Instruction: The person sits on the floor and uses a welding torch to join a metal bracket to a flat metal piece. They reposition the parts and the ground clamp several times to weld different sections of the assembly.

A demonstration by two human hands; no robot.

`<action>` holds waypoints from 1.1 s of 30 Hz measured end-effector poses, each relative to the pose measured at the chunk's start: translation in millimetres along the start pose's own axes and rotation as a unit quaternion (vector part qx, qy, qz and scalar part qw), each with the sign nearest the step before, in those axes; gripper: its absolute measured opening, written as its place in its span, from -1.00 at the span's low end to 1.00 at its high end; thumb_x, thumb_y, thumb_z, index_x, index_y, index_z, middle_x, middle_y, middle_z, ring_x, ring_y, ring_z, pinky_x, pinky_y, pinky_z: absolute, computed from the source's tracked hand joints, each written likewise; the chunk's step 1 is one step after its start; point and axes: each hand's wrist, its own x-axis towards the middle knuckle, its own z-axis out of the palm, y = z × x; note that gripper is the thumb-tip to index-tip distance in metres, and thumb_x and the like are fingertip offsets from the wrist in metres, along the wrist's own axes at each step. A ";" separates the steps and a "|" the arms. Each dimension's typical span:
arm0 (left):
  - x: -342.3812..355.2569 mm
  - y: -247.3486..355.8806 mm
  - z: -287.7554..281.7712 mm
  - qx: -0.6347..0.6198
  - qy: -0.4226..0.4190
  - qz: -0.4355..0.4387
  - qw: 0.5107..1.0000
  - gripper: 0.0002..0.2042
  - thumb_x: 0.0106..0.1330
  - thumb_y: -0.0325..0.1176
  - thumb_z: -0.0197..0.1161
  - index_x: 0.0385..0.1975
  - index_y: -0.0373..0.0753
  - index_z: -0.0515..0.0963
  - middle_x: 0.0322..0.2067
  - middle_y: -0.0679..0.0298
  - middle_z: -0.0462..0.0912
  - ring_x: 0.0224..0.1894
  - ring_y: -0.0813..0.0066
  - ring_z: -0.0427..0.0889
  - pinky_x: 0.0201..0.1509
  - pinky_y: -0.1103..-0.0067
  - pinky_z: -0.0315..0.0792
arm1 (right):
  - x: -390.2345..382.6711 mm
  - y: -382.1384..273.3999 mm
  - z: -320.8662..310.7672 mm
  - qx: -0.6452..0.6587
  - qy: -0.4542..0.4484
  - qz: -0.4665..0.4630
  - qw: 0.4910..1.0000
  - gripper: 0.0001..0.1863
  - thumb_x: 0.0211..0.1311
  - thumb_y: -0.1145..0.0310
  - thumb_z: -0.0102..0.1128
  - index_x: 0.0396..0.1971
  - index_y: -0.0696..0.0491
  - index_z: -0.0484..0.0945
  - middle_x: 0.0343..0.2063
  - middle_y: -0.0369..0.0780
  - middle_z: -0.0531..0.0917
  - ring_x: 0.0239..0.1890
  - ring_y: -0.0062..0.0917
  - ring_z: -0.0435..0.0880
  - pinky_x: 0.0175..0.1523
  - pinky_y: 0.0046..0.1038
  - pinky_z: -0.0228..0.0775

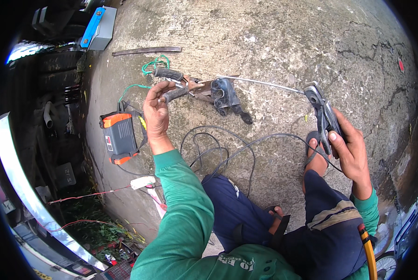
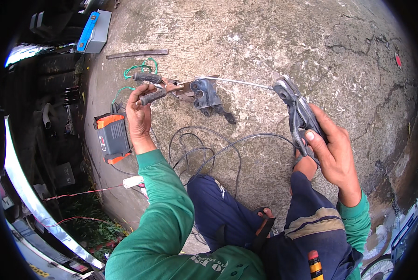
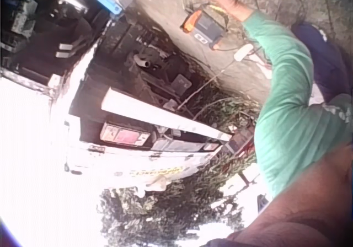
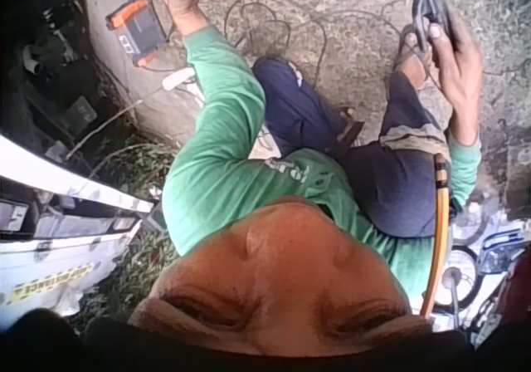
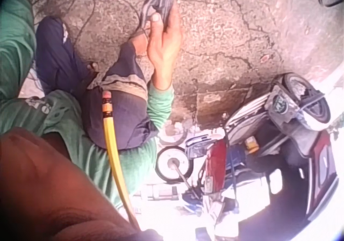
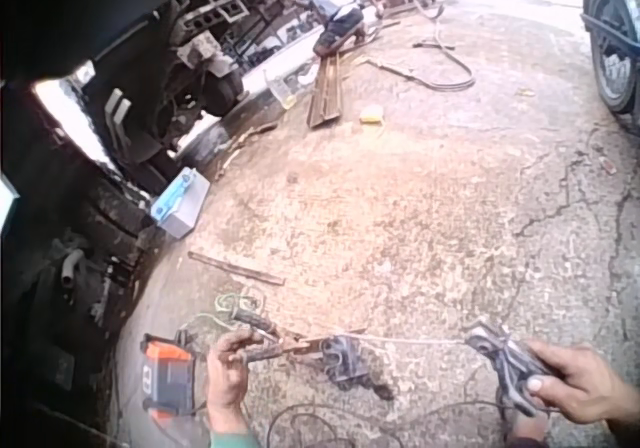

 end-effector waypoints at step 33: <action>-13.0 2.6 29.8 0.048 0.143 0.030 0.988 -0.62 0.02 -0.73 0.51 -0.19 -0.30 0.56 -0.05 0.17 0.63 -0.11 0.52 0.64 0.04 0.60 0.56 | 1.1 6.3 4.7 -0.003 -0.002 -0.032 0.999 -0.49 0.42 0.40 0.17 0.30 0.28 0.43 -0.27 -0.12 0.74 -0.26 -0.54 0.70 -0.04 -0.42 0.54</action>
